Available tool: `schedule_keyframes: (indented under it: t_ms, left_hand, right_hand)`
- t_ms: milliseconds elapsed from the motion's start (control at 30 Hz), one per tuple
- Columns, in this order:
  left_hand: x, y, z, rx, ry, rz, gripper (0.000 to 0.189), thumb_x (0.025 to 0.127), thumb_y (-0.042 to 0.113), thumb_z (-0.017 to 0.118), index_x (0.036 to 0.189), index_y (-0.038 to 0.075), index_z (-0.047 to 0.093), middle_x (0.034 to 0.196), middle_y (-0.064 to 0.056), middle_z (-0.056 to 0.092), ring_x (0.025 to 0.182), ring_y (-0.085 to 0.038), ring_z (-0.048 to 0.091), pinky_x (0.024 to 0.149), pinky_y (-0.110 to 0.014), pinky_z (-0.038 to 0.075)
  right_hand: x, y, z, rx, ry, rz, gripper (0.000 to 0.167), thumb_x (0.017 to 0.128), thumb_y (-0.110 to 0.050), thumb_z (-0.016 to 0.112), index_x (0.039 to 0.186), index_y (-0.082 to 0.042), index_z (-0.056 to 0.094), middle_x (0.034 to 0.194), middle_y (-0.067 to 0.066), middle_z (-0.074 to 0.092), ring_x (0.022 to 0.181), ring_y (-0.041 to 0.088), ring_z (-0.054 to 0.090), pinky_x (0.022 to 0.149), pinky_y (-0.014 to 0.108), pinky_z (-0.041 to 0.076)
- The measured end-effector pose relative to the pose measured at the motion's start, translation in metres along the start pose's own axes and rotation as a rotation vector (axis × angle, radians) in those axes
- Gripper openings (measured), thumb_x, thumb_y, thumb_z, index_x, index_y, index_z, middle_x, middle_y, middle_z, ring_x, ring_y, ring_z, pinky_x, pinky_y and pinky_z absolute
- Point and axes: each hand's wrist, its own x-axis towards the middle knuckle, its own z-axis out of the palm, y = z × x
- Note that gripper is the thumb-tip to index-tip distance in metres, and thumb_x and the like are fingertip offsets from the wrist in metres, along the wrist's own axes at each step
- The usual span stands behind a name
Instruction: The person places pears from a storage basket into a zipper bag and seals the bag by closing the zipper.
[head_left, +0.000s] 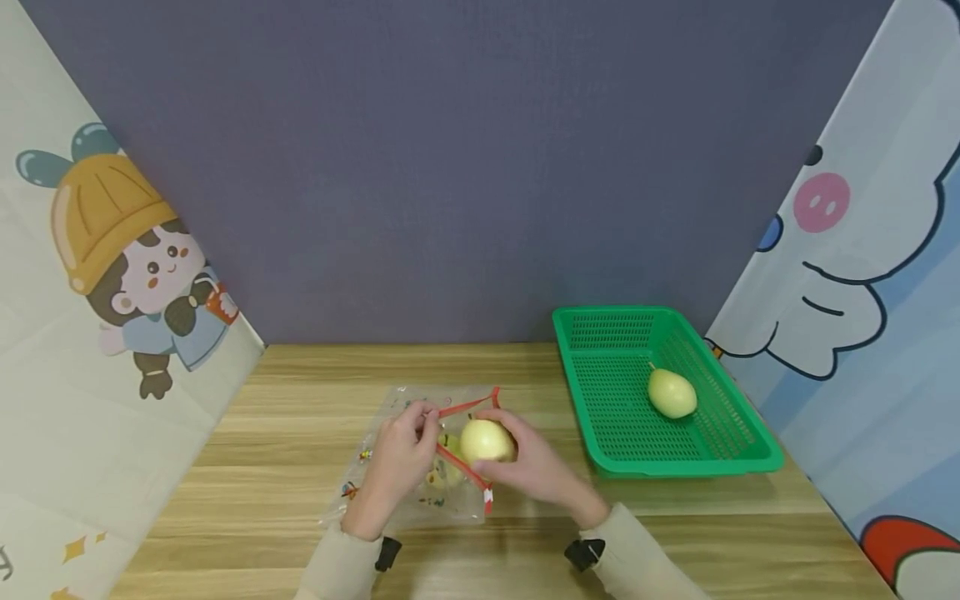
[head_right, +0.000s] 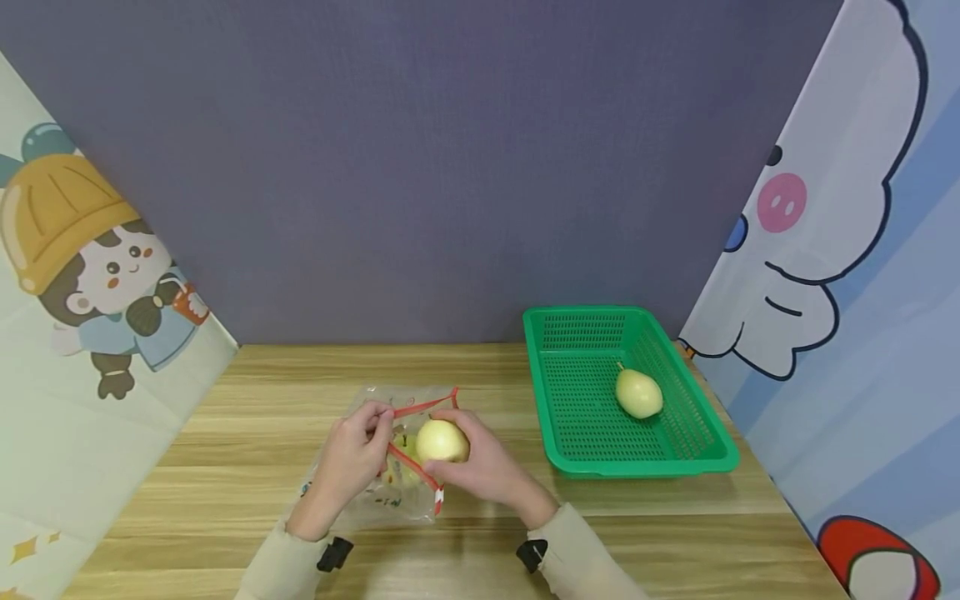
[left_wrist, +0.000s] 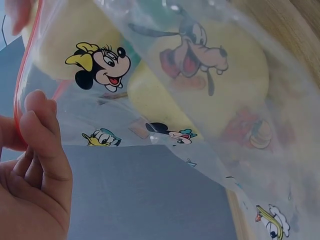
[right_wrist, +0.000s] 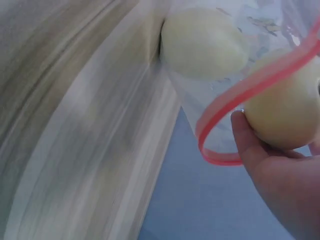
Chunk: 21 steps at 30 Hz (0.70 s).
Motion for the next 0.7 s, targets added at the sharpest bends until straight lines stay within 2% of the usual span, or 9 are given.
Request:
schedule_keyframes:
  t_ms: [200,333,467,700]
  left_hand:
    - [0.0005,-0.0004,0.0021,0.003,0.008,0.022,0.014,0.103,0.006,0.056,0.1,-0.001,0.068,0.053,0.016,0.045,0.037,0.005,0.036,0.032,-0.016,0.029]
    - [0.0,0.0007,0.0028,0.011,0.009,0.033,0.014,0.103,0.004,0.056,0.101,-0.003,0.068,0.053,0.015,0.045,0.037,0.005,0.035,0.031,-0.016,0.03]
    - [-0.0003,0.0016,0.0036,0.015,0.006,0.032,0.013,0.102,0.002,0.056,0.102,-0.003,0.067,0.054,0.015,0.045,0.037,0.005,0.034,0.031,-0.017,0.031]
    - [-0.0006,0.0027,0.0041,0.015,0.003,0.002,0.012,0.101,0.002,0.056,0.101,-0.002,0.068,0.054,0.014,0.045,0.037,0.003,0.034,0.031,-0.019,0.031]
  right_hand:
    - [0.0007,0.0046,0.0045,-0.083,-0.043,0.018,0.066,0.094,-0.04,0.073,0.148,-0.014,0.047,0.138,0.009,0.052,0.101,0.021,0.061,0.075,0.031,0.056]
    - [-0.0002,0.005,0.0055,-0.113,-0.115,0.044,0.059,0.102,-0.039,0.062,0.151,-0.013,0.044,0.146,0.01,0.046,0.117,0.025,0.057,0.091,0.042,0.054]
    - [-0.0009,0.003,0.0053,-0.107,-0.167,0.063,0.05,0.107,-0.032,0.054,0.151,-0.01,0.045,0.153,0.011,0.044,0.138,0.032,0.045,0.108,0.056,0.041]
    - [-0.0052,0.0021,0.0032,-0.181,-0.197,0.087,0.044,0.105,-0.025,0.05,0.145,-0.007,0.053,0.153,0.018,0.045,0.139,0.039,0.042,0.108,0.065,0.037]
